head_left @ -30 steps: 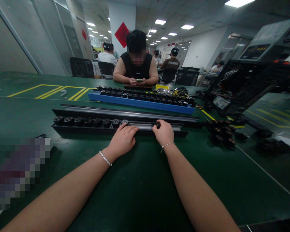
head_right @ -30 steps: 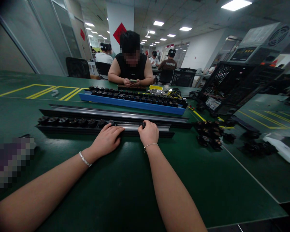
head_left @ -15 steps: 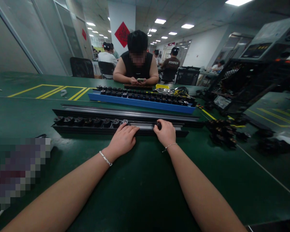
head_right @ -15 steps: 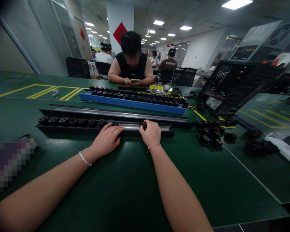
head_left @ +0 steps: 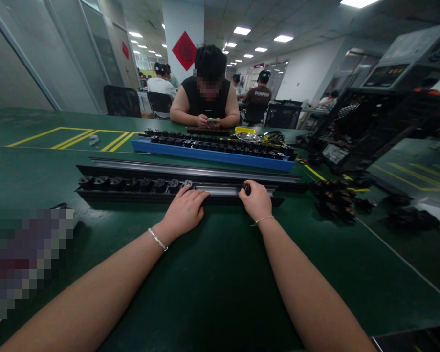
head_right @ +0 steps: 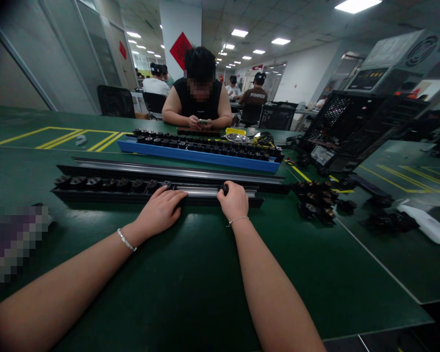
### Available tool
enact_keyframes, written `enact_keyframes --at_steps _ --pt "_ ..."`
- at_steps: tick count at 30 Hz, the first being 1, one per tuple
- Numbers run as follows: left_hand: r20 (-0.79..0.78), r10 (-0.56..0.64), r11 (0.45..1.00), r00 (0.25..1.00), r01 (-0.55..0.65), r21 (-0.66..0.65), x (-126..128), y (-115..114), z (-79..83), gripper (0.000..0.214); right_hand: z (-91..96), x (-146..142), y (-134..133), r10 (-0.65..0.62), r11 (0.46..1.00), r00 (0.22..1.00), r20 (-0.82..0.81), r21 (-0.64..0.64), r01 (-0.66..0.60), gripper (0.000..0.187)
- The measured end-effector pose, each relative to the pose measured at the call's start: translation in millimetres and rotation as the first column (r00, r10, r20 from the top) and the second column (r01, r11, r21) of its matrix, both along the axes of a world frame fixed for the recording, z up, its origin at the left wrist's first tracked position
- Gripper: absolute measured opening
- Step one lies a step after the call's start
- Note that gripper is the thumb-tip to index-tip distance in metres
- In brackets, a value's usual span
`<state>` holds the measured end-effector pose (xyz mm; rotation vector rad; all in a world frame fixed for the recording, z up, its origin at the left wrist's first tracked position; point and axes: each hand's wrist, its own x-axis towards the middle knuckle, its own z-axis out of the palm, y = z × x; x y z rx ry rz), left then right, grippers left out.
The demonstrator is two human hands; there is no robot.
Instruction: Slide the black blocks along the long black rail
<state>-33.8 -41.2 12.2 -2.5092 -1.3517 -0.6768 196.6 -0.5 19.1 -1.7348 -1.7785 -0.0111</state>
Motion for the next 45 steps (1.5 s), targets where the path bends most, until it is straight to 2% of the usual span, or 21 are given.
enact_keyframes --at_steps 9,23,45 --pt "-0.009 0.007 1.0 1.0 -0.007 -0.002 0.0 -0.4 0.5 0.041 0.6 14.6 0.4 -0.05 0.999 0.999 0.007 -0.012 0.05 0.032" --pt "0.005 -0.004 1.0 1.0 0.004 -0.01 0.0 -0.4 1.1 0.042 0.8 14.0 0.4 -0.068 0.998 0.998 -0.006 -0.01 0.068 0.033" --pt "0.004 -0.004 1.0 1.0 0.004 -0.01 -0.6 0.3 0.8 0.042 2.7 25.9 -0.6 -0.175 0.984 0.984 -0.039 -0.022 0.174 0.036"
